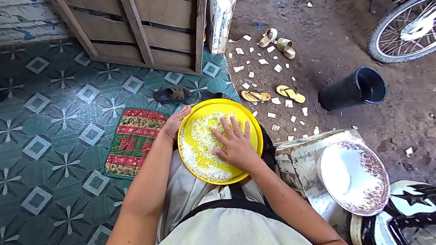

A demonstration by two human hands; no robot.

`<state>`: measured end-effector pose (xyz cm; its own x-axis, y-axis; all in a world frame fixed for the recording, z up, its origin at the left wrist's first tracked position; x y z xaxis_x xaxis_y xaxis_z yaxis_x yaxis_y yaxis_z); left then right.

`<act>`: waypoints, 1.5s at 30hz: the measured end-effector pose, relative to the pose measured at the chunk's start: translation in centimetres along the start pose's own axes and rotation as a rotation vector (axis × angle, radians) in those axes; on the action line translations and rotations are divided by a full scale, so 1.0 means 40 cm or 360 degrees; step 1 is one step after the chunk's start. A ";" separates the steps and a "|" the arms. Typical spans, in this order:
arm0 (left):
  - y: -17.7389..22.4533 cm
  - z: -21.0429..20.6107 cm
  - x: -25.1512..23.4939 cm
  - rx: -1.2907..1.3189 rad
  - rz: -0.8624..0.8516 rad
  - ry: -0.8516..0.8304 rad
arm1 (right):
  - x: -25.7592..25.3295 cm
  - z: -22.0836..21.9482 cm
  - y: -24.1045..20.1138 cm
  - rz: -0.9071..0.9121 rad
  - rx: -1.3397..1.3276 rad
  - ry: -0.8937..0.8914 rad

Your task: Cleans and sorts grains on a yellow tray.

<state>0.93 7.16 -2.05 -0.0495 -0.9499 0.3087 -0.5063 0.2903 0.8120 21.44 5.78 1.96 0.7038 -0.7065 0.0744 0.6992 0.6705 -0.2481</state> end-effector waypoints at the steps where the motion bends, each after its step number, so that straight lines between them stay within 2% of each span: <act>1: 0.009 -0.010 0.008 -0.0019 0.0023 0.0057 | 0.000 0.001 -0.006 0.0012 -0.0013 0.0030; 5: -0.004 0.005 -0.001 -0.0015 -0.0028 -0.0047 | 0.003 -0.001 -0.010 0.0010 -0.0015 0.0060; 9: -0.004 0.009 -0.001 -0.0010 -0.0046 -0.0047 | 0.013 0.010 -0.016 0.0039 0.0005 0.0100; 15: -0.011 0.015 0.000 -0.0010 -0.0025 -0.0022 | 0.026 -0.004 -0.025 0.0070 0.0024 -0.0048; 18: -0.006 0.018 0.003 0.0005 -0.0042 -0.0043 | 0.030 -0.001 -0.031 0.0093 0.0039 0.0014; 25: -0.004 0.023 0.010 -0.0018 -0.0040 -0.0012 | 0.044 -0.011 -0.101 0.0292 0.0028 0.0013; 36: -0.013 0.024 0.007 -0.0017 -0.0046 -0.0068 | 0.086 -0.028 -0.116 0.0372 -0.0023 -0.0003; 45: -0.010 0.022 0.001 -0.0052 -0.0026 -0.0013 | 0.093 -0.046 -0.116 0.0482 -0.0110 -0.0014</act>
<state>0.37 6.91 -2.79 -0.0486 -0.9555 0.2911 -0.4789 0.2780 0.8327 20.58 -0.36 1.62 0.8802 -0.4746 -0.0048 0.4475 0.8331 -0.3251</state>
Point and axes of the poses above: each hand's wrist, its own x-axis away from the middle knuckle, its own z-axis out of the back of the hand, y = z × x, the point moved 7 cm from there along -x, towards the middle knuckle, and after that the axes turned 4 degrees about -z, right-handed, at the moved point
